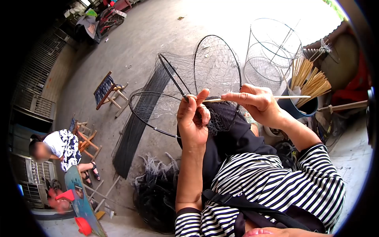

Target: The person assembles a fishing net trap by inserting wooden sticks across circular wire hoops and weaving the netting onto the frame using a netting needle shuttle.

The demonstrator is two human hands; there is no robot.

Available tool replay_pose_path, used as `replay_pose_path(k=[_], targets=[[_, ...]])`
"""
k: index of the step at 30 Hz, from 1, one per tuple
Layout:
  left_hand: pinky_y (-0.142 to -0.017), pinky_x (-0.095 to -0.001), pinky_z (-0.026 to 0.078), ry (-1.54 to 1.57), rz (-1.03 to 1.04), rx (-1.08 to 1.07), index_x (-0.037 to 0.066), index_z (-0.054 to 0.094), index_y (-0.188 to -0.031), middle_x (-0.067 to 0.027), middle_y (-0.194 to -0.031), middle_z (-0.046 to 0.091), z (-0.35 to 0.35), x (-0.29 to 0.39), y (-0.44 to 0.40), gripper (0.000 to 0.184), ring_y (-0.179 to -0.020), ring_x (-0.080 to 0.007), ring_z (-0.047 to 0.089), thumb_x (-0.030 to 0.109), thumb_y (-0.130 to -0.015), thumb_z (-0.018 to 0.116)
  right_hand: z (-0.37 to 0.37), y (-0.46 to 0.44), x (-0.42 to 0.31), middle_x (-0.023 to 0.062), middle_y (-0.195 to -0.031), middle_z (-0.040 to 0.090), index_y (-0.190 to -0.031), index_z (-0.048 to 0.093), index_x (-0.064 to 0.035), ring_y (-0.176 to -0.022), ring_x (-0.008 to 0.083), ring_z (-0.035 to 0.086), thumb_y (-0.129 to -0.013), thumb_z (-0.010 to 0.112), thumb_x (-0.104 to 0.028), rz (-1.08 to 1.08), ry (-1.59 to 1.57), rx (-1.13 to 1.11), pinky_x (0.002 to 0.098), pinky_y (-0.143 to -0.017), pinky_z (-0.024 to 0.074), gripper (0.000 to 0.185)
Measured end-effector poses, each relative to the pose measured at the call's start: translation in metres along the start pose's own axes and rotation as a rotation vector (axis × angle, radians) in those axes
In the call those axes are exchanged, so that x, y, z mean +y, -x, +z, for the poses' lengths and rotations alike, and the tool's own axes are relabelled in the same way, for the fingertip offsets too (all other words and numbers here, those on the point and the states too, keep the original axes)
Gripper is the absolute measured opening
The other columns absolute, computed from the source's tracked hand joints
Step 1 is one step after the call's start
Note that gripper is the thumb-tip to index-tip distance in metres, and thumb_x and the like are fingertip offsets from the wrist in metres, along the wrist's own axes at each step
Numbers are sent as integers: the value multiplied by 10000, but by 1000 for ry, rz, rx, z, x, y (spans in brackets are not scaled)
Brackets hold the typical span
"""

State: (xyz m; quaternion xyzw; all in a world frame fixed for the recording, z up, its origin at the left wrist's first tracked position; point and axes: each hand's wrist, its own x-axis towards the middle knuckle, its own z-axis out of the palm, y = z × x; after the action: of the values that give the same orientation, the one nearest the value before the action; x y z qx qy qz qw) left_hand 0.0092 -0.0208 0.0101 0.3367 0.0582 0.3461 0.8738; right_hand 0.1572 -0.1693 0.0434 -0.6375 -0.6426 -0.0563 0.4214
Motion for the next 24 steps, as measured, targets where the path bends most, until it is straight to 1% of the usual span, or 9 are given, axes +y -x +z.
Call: replay_pose_path(k=[3, 9, 12, 15, 17, 20, 21, 24], targets=[[-485, -211, 353, 28, 4, -17, 107, 618, -967, -155, -1101, 672, -1, -1, 0, 127, -501, -94, 453, 219, -952, 561, -1, -1, -2, 34, -653, 439, -1199, 647, -259, -562, 189, 505, -735, 630, 19, 25, -3, 15, 330, -492, 434, 542], [-491, -209, 356, 12, 13, -46, 112, 626, -968, -154, -1152, 653, 1, 0, -1, 125, -528, -93, 473, 225, -939, 582, -2, 2, 0, 11, -683, 426, -1272, 590, -300, -578, 176, 487, -723, 623, -14, -70, 370, -24, 308, -462, 406, 619], [-499, -209, 373, 12, 10, -49, 115, 625, -959, -183, -1182, 631, -1, -1, -1, 106, -549, -98, 503, 210, -929, 587, -1, 1, 0, 23, -685, 475, -1252, 612, -273, -532, 168, 485, -752, 649, -1, -114, 415, -6, 314, -460, 403, 570], [-509, -215, 405, 26, -10, -26, 114, 623, -952, -232, -1220, 593, 3, 1, 0, 84, -571, -111, 536, 179, -912, 589, -1, 0, 2, 20, -690, 490, -1208, 631, -235, -540, 176, 509, -758, 648, -2, -100, 339, -13, 322, -462, 406, 507], [-511, -219, 426, 49, -36, -9, 111, 622, -947, -266, -1245, 564, 4, 1, 0, 78, -588, -121, 558, 163, -899, 592, 0, -2, 0, 15, -691, 480, -1134, 637, -214, -573, 189, 532, -762, 633, -23, -78, 303, -4, 329, -463, 419, 418], [-495, -221, 446, 55, -32, -30, 107, 622, -942, -284, -1268, 538, 2, -1, -1, 80, -617, -141, 587, 157, -891, 586, -1, -5, -2, 22, -693, 489, -1063, 641, -181, -590, 207, 558, -774, 632, -36, -40, 246, -13, 344, -471, 436, 323], [-491, -212, 443, 46, -27, -24, 92, 608, -937, -280, -1252, 550, 3, -2, -1, 79, -619, -142, 596, 148, -885, 586, -1, -6, -2, 26, -693, 496, -1046, 641, -170, -591, 213, 566, -779, 635, -37, -26, 227, -20, 350, -476, 441, 298], [-483, -195, 434, 19, -20, -5, 60, 578, -922, -274, -1220, 574, 4, -4, 0, 86, -620, -147, 615, 126, -868, 582, -1, -6, -2, 28, -696, 492, -1050, 632, -165, -593, 216, 564, -769, 644, -35, 0, 242, -21, 351, -478, 444, 310]])
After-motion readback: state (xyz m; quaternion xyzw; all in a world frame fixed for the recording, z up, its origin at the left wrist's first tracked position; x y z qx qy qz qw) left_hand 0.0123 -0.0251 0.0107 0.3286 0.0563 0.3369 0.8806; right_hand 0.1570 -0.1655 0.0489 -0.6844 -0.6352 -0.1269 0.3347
